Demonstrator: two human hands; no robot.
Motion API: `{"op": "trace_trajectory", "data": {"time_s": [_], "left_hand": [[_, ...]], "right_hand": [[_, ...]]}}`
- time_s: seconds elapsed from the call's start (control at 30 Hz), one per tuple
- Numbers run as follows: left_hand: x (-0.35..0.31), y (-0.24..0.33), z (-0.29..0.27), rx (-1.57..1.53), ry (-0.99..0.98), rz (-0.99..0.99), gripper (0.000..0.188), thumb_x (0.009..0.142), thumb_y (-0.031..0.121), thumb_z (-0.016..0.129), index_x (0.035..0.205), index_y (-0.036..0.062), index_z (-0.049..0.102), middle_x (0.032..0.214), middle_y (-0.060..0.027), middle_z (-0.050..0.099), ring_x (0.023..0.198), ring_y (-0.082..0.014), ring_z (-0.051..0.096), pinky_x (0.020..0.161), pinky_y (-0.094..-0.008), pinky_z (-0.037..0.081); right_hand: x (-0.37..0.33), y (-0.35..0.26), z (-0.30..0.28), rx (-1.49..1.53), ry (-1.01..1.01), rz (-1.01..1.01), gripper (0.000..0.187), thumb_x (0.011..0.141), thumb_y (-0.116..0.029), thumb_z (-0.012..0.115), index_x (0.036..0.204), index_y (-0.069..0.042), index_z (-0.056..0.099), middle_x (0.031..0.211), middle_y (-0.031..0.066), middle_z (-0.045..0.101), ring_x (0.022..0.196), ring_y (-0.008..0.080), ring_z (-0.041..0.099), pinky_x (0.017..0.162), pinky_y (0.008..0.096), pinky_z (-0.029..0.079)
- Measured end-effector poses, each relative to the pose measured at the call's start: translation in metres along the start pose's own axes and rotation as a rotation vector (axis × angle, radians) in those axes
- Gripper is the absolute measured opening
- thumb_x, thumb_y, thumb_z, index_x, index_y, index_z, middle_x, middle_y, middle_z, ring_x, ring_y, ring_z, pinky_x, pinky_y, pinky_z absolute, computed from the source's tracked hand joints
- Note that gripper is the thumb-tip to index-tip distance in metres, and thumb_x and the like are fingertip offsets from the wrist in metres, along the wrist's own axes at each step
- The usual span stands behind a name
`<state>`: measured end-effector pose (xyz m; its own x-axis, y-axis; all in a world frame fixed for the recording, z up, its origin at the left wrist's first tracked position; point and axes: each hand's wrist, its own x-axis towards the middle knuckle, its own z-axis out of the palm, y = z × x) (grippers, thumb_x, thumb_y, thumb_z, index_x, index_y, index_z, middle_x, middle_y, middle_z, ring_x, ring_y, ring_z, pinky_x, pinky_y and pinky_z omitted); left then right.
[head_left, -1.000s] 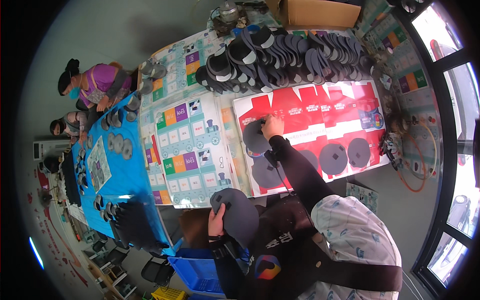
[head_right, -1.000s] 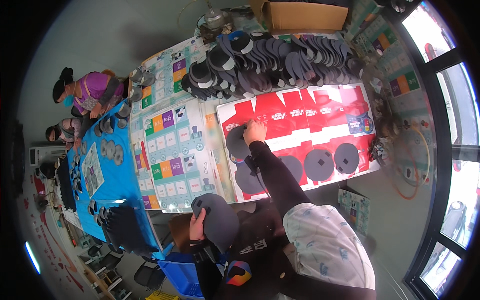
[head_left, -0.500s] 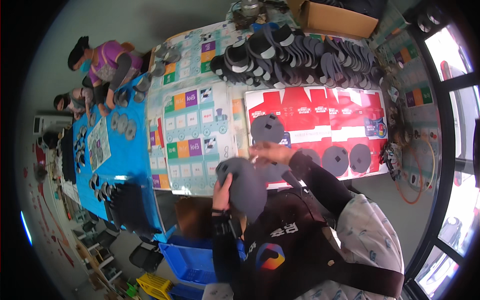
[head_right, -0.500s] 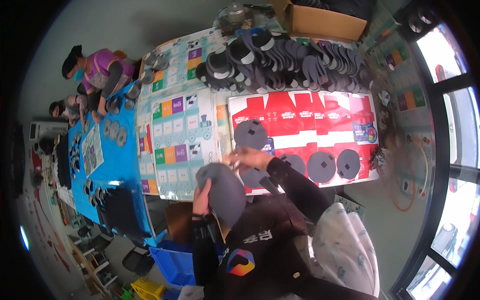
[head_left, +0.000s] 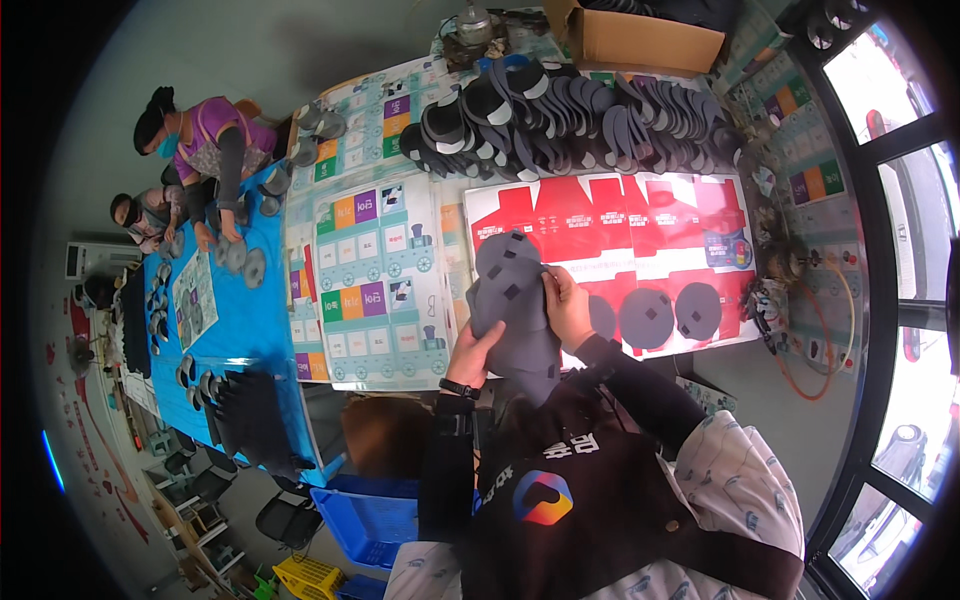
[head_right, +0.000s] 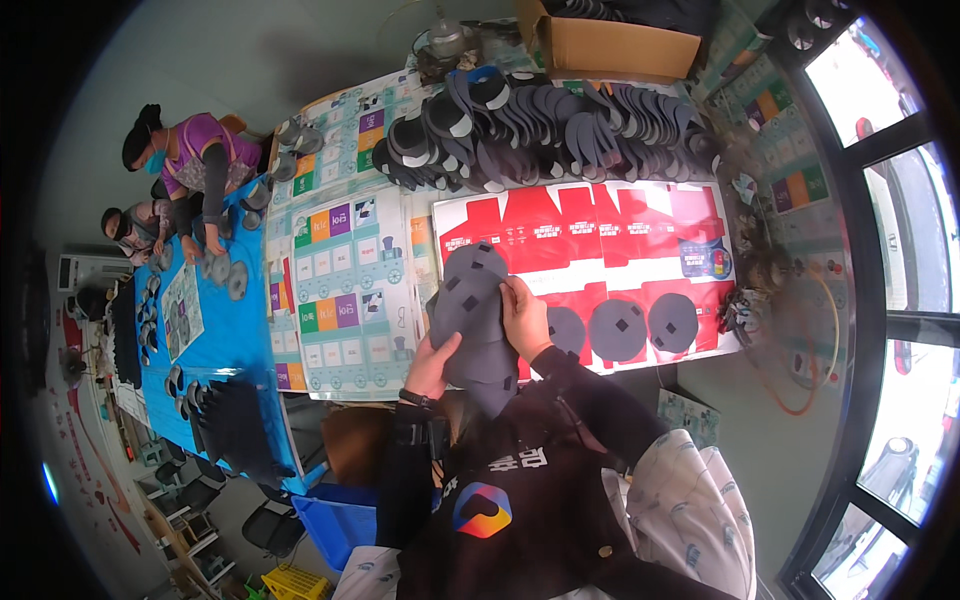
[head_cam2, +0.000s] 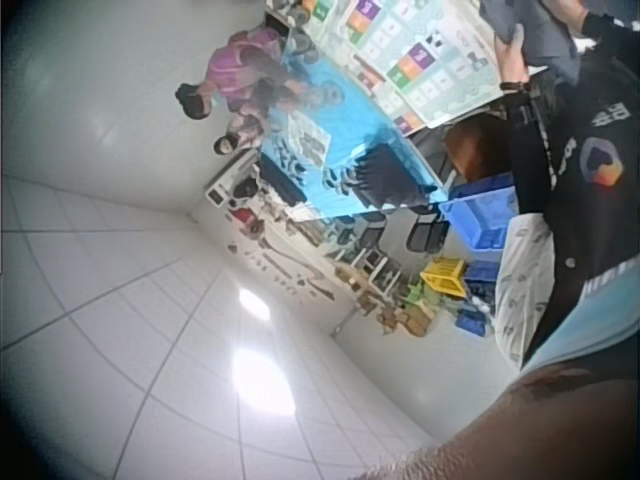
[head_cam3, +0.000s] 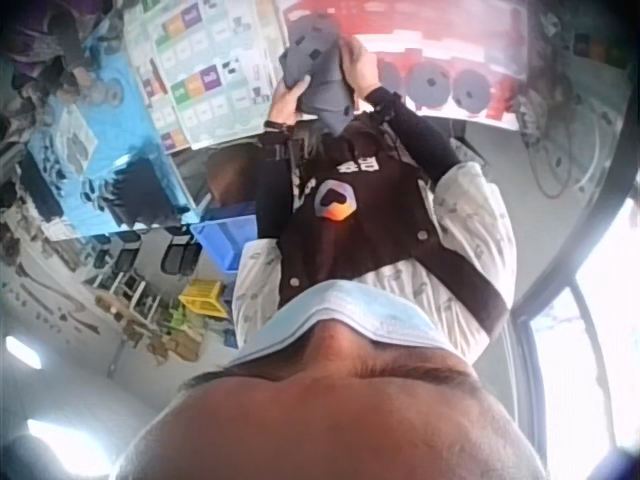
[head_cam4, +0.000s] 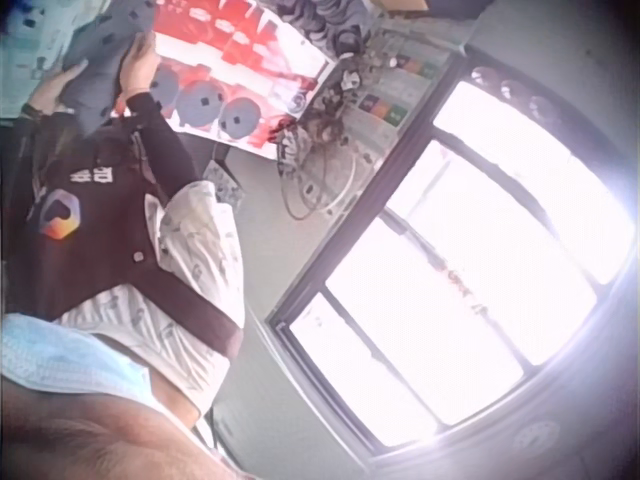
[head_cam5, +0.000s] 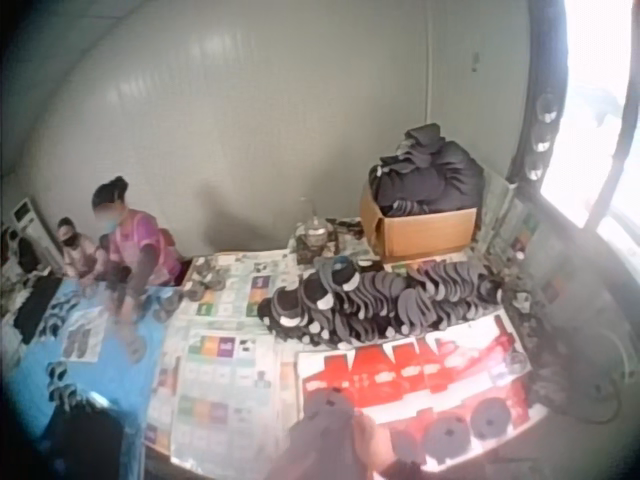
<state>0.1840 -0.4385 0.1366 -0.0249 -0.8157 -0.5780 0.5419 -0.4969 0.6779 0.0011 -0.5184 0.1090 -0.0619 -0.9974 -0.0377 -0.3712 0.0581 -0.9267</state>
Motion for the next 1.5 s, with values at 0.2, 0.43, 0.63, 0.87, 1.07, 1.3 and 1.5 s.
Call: {"op": "trace_trajectory", "data": {"time_s": [0.2, 0.43, 0.63, 0.87, 1.07, 1.3, 1.5], "left_hand": [[-0.001, -0.016, -0.002, 0.039, -0.024, 0.044, 0.051, 0.088, 0.002, 0.076, 0.134, 0.0001, 0.055, 0.124, -0.0078, 0.066, 0.111, -0.0192, 0.064, 0.096, -0.0348, 0.051], [-0.034, -0.007, -0.044, -0.044, 0.129, 0.022, 0.046, 0.094, 0.0, 0.064, 0.139, 0.0026, 0.052, 0.131, -0.0121, 0.063, 0.119, -0.0266, 0.063, 0.1, -0.0415, 0.052], [-0.056, -0.011, -0.062, -0.122, 0.261, 0.015, 0.049, 0.093, 0.0, 0.066, 0.14, 0.0038, 0.051, 0.132, -0.0123, 0.063, 0.118, -0.0285, 0.063, 0.099, -0.0449, 0.053], [-0.06, -0.019, -0.062, -0.146, 0.232, 0.056, 0.047, 0.093, 0.0, 0.067, 0.138, 0.0026, 0.052, 0.129, -0.0115, 0.064, 0.115, -0.0271, 0.065, 0.098, -0.0438, 0.054], [-0.059, -0.017, -0.053, -0.126, 0.23, 0.05, 0.043, 0.093, 0.0, 0.067, 0.134, 0.0001, 0.055, 0.125, -0.0112, 0.066, 0.111, -0.0254, 0.066, 0.096, -0.0403, 0.055], [-0.044, -0.002, -0.02, -0.045, 0.095, -0.051, 0.047, 0.093, 0.0, 0.066, 0.138, -0.0012, 0.052, 0.131, -0.014, 0.063, 0.117, -0.0275, 0.064, 0.099, -0.0419, 0.054], [0.007, -0.003, 0.029, 0.233, -0.19, -0.243, 0.05, 0.089, 0.007, 0.075, 0.134, -0.0003, 0.055, 0.121, -0.0087, 0.067, 0.107, -0.0175, 0.065, 0.092, -0.0343, 0.053]], "right_hand": [[0.029, 0.022, -0.018, 0.065, 0.076, 0.003, 0.017, 0.102, -0.016, 0.059, 0.104, 0.0, 0.062, 0.078, 0.0215, 0.065, 0.07, 0.0317, 0.066, 0.066, 0.0365, 0.051], [0.091, 0.101, -0.068, 0.443, 0.163, 0.249, 0.018, 0.106, -0.02, 0.056, 0.103, -0.003, 0.062, 0.075, 0.0031, 0.061, 0.058, 0.0086, 0.055, 0.047, 0.0269, 0.048], [0.098, 0.137, -0.055, 0.323, -0.046, 0.293, 0.018, 0.105, -0.021, 0.056, 0.105, -0.004, 0.06, 0.077, 0.005, 0.062, 0.062, 0.0141, 0.063, 0.047, 0.0342, 0.059], [0.103, 0.165, -0.047, 0.339, -0.087, 0.385, 0.02, 0.105, -0.022, 0.055, 0.118, -0.009, 0.061, 0.083, 0.0065, 0.064, 0.065, 0.0183, 0.066, 0.046, 0.0349, 0.059], [0.103, 0.172, -0.05, 0.276, -0.084, 0.427, 0.027, 0.101, -0.027, 0.062, 0.119, -0.006, 0.061, 0.086, 0.01, 0.068, 0.07, 0.0231, 0.069, 0.054, 0.0383, 0.06], [0.088, 0.134, -0.064, -0.571, 0.077, 0.091, 0.049, 0.087, -0.03, 0.08, 0.118, 0.001, 0.058, 0.096, 0.0148, 0.066, 0.086, 0.0247, 0.069, 0.078, 0.0363, 0.055], [0.038, 0.041, -0.07, 0.316, -0.697, 0.068, 0.057, 0.086, -0.029, 0.081, 0.127, 0.004, 0.058, 0.105, 0.0189, 0.07, 0.093, 0.0254, 0.069, 0.081, 0.0354, 0.055]]}}
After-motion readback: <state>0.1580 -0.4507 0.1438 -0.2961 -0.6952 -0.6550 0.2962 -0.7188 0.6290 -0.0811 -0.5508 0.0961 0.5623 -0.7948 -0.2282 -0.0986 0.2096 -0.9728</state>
